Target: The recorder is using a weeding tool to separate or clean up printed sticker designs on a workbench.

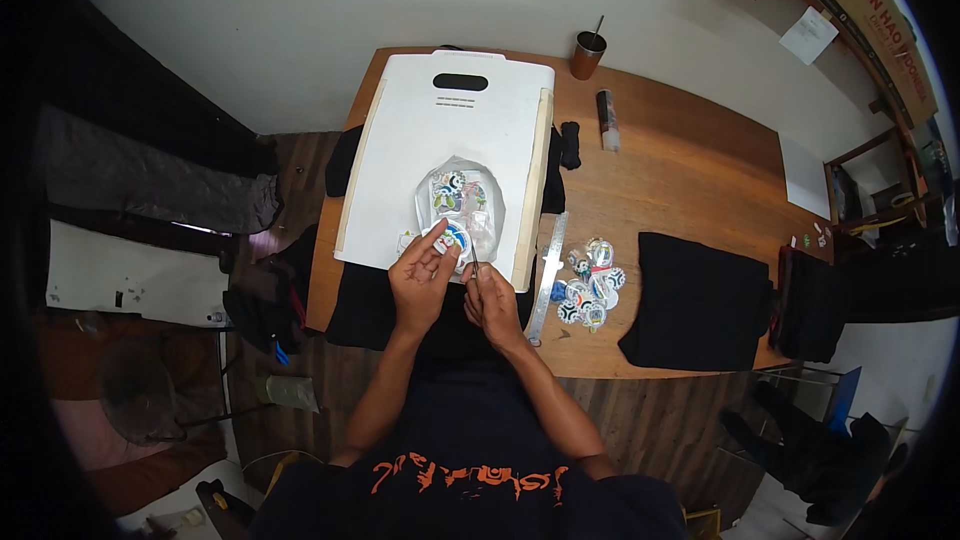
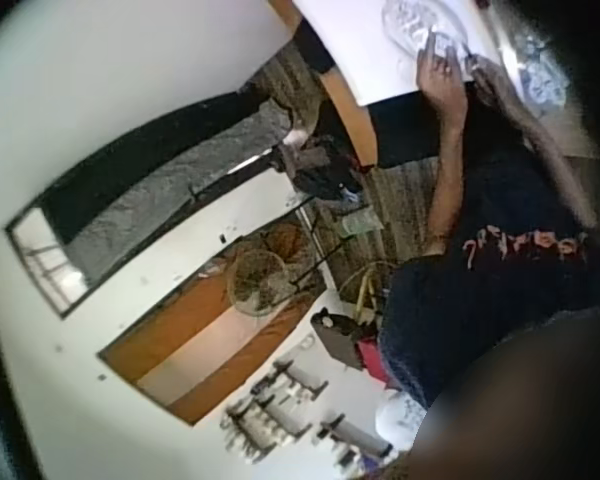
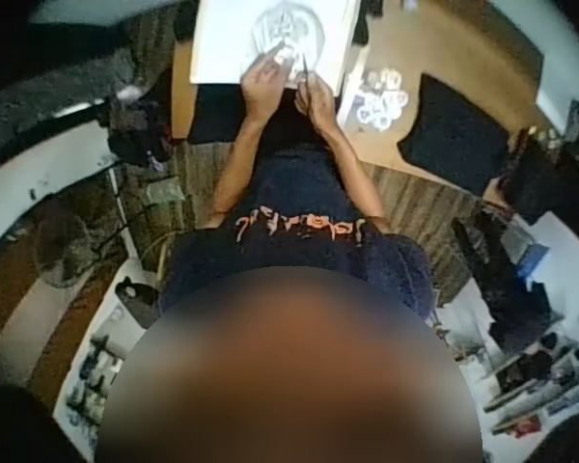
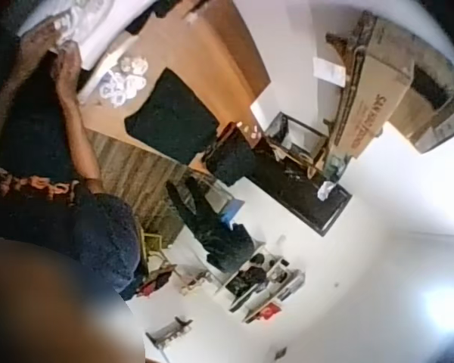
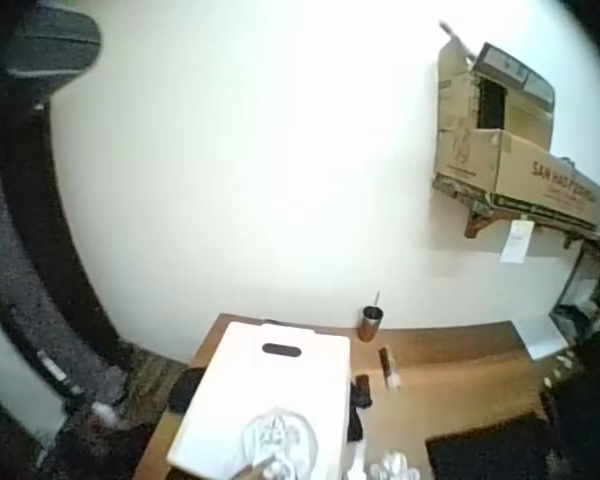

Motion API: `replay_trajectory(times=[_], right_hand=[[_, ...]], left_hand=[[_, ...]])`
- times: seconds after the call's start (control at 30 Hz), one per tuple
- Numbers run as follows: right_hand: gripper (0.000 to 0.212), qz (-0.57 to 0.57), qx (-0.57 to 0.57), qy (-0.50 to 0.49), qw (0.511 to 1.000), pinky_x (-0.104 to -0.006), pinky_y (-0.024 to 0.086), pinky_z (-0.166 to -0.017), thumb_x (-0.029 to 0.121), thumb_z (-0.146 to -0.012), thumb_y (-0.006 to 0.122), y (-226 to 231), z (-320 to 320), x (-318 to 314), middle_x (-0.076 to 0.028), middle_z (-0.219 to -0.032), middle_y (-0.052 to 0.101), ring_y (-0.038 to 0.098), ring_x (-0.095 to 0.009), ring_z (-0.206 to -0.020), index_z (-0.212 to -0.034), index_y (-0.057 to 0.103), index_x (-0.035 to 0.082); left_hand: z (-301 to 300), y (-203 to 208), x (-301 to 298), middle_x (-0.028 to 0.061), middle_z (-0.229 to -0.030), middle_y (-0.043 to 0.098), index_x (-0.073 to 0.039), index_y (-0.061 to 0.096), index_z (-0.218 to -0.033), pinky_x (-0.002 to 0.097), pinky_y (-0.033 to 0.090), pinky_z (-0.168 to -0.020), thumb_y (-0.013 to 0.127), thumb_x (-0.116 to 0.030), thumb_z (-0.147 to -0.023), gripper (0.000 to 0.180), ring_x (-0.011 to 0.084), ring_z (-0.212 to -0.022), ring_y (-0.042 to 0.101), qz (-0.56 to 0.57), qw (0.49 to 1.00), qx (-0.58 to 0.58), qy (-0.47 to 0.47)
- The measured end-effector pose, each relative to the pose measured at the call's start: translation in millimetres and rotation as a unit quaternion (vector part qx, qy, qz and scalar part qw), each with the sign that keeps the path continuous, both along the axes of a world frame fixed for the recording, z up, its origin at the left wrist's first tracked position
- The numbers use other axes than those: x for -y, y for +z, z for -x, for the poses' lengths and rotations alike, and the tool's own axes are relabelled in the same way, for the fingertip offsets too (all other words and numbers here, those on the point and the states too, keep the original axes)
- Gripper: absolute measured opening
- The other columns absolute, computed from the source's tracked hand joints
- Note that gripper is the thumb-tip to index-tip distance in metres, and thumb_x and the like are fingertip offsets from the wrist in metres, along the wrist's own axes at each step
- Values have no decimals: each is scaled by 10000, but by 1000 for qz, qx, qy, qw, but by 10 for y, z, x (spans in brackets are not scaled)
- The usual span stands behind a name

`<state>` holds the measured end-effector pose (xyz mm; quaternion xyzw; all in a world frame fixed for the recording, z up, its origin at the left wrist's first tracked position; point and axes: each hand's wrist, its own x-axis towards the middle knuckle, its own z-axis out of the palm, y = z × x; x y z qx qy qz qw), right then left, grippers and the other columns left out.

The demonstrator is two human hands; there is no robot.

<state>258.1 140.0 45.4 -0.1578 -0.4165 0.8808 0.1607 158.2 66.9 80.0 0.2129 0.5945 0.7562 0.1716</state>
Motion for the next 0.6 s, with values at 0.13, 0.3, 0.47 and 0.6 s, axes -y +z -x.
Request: replay_trajectory(times=[0.13,0.3,0.47,0.6], right_hand=[[378,5,7,3,1000,-213,218,-387,373,-1069,346,8,1,12,55,-529,288,236,-45,-396,-999,511,40],[377,4,5,1,1000,-214,215,-390,375,-1069,347,-21,1,12,57,-534,292,235,-43,-399,-995,511,43],[380,-16,10,5,1000,-215,211,-399,378,-1068,347,23,4,-10,60,-540,293,235,-42,-407,-987,512,46],[393,-15,20,14,1000,-217,213,-404,401,-1063,351,36,-8,-12,55,-540,289,241,-47,-412,-988,506,47]], left_hand=[[14,-32,19,39,-935,581,77,567,-1284,203,523,-707,616,120,-887,403,70,-832,604,0,1000,-10,1],[8,-17,18,31,-918,579,73,571,-1283,198,517,-705,619,123,-884,405,63,-820,599,4,1000,-6,3],[8,7,17,26,-903,575,70,575,-1280,197,516,-699,621,127,-881,406,58,-807,595,12,1000,-3,8],[8,12,31,24,-902,572,69,575,-1282,195,514,-701,621,123,-883,405,56,-800,590,13,1000,-4,4]])
